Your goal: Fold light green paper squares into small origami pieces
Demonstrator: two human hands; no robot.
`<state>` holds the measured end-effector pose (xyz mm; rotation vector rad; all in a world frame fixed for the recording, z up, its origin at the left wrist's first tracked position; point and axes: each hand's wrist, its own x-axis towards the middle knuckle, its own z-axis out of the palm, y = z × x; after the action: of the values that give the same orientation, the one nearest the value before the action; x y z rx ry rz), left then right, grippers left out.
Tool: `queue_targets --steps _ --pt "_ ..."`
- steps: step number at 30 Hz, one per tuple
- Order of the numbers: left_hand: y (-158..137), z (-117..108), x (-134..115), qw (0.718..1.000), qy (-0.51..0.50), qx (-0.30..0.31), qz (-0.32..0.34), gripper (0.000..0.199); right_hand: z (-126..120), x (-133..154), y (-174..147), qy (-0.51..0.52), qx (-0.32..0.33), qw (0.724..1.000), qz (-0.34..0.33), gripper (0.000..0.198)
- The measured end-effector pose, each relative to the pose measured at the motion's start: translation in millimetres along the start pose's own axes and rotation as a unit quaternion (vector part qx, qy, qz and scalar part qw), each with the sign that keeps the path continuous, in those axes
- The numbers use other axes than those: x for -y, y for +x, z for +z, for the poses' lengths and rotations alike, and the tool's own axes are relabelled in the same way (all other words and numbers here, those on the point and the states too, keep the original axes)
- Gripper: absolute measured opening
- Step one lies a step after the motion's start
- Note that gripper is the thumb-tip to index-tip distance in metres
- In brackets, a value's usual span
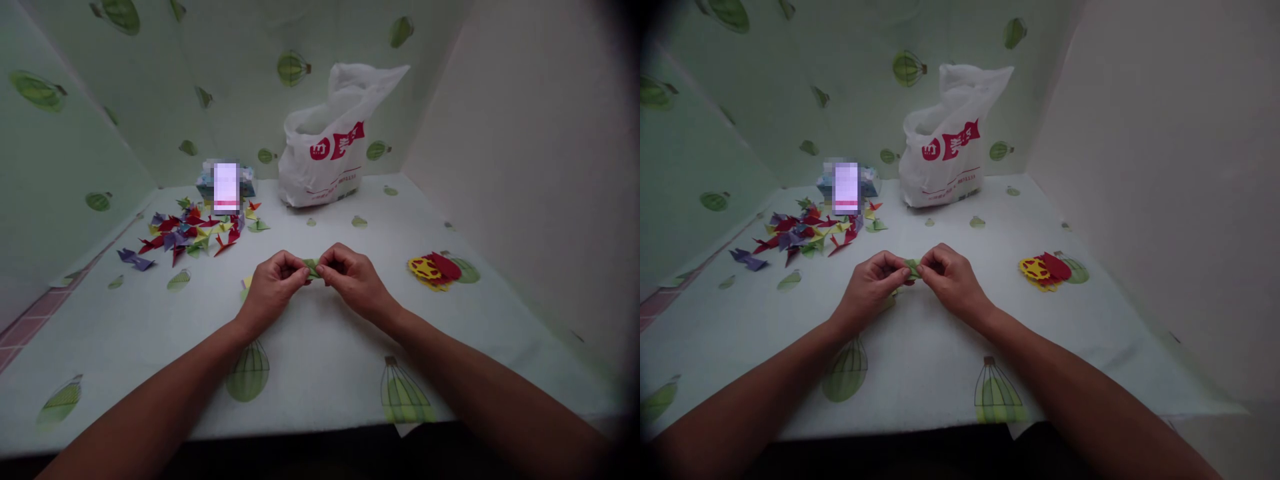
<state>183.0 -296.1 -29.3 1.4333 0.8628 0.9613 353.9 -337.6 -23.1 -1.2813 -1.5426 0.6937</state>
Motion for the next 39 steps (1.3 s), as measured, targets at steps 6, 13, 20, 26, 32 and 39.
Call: queue_targets --steps 6,13,20,26,32,39 --pt "-1 0 0 1.0 0.007 -0.011 0.001 0.021 1 0 -1 0.008 0.005 1.0 0.008 0.016" --pt "-2 2 -2 1.0 0.01 -0.027 -0.002 0.02 2 1 -1 0.015 0.01 1.0 0.003 0.015" --pt "-3 4 -4 0.999 0.023 -0.041 -0.004 0.019 3 1 -2 0.03 0.011 0.999 0.02 0.014" --pt "-2 3 -5 0.997 0.014 -0.074 -0.007 0.017 3 3 -1 0.125 0.016 0.99 0.07 0.013" --pt "-2 3 -4 0.996 0.014 -0.092 -0.008 0.017 8 1 -3 0.197 0.052 0.966 0.158 0.031" --pt "-6 6 1 0.994 0.051 -0.094 0.001 0.015 13 2 -6 0.216 0.065 0.96 0.168 0.038"
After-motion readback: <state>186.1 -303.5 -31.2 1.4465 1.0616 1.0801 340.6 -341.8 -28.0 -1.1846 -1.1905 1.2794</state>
